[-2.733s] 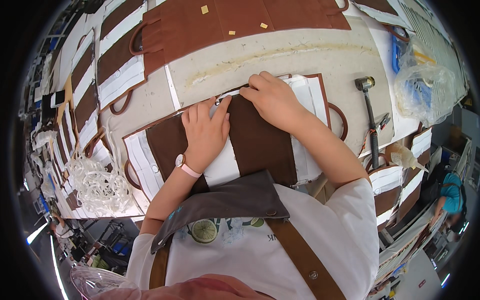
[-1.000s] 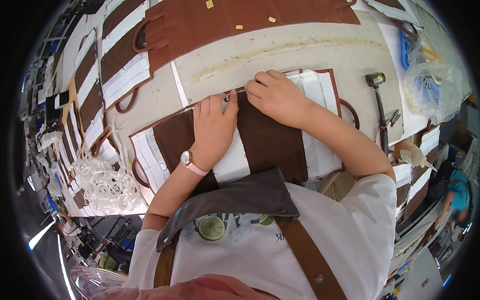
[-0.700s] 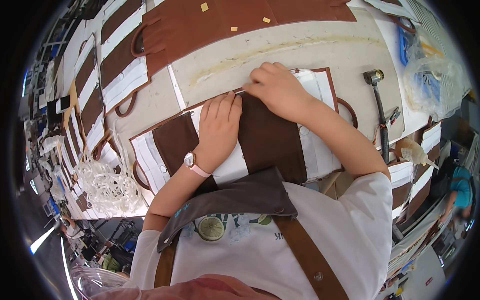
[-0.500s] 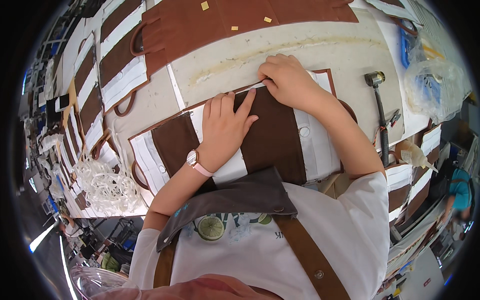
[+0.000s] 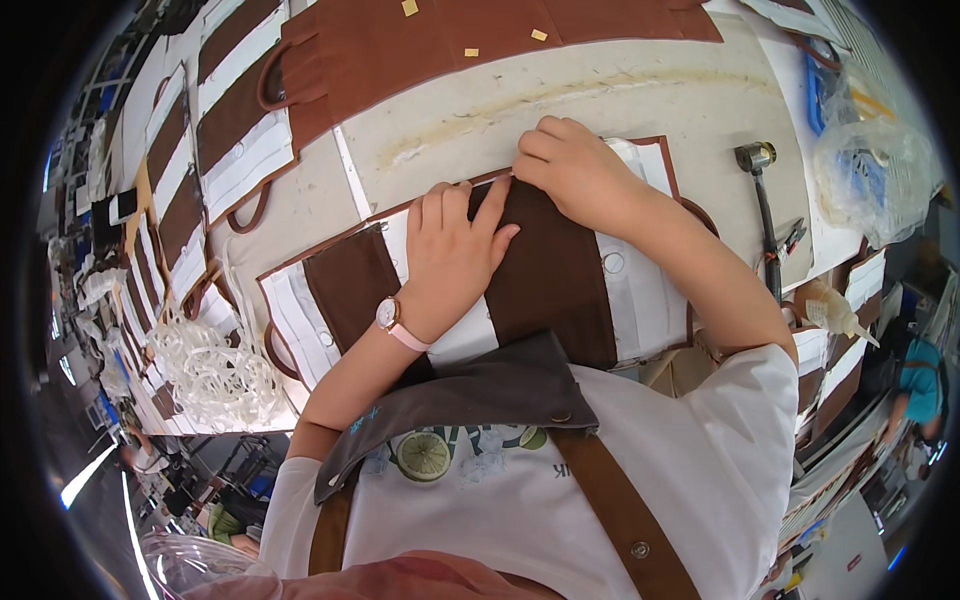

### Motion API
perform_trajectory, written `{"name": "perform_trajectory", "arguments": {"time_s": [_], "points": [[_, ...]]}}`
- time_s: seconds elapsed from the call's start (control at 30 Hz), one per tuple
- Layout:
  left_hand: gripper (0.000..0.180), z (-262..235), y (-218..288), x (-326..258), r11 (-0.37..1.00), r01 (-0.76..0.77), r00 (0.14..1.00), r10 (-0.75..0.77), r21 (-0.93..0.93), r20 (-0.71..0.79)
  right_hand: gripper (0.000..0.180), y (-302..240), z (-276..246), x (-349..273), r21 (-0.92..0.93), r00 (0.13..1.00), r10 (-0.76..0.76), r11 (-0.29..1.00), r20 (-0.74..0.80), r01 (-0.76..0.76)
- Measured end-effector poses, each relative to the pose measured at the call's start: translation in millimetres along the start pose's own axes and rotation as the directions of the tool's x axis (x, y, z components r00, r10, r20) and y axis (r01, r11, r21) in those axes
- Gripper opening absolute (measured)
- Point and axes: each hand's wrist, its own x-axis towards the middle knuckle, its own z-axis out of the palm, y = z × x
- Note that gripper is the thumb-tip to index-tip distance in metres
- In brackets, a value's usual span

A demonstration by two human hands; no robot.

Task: The person assembles a brown leather bag by hand, applying white adhesive tape to the edges of the bag's components. They use scissors to trim the tape and a hammer to secure the pieces. The person handles multiple bag parts and small gold-colored fasteners on a workbench in a factory setting.

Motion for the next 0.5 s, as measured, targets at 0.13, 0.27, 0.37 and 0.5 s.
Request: {"name": "perform_trajectory", "arguments": {"time_s": [0.13,0.27,0.37,0.5], "points": [[0.054,-1.6,-5.0,-2.4,0.999,0.016,1.000,-0.016,-0.052,0.007,0.016,-3.8,-9.7,-3.4,-0.199,0.985,-0.146,0.967,0.093,0.162],[0.053,-14.5,-17.0,-9.7,0.998,0.048,0.997,-0.050,0.030,0.057,0.031,-9.7,-18.7,-8.7,-0.334,0.978,-0.146,0.923,0.150,0.189],[0.049,-16.7,-18.6,-9.9,0.999,0.001,1.000,-0.002,0.037,0.019,0.042,-12.3,-15.8,-10.8,-0.333,0.988,-0.122,0.931,0.097,0.148],[0.050,-0.6,-12.0,-2.4,0.994,-0.091,0.996,0.091,-0.067,0.002,0.042,-13.9,-13.7,-6.3,-0.266,0.988,-0.112,0.954,0.104,0.136]]}}
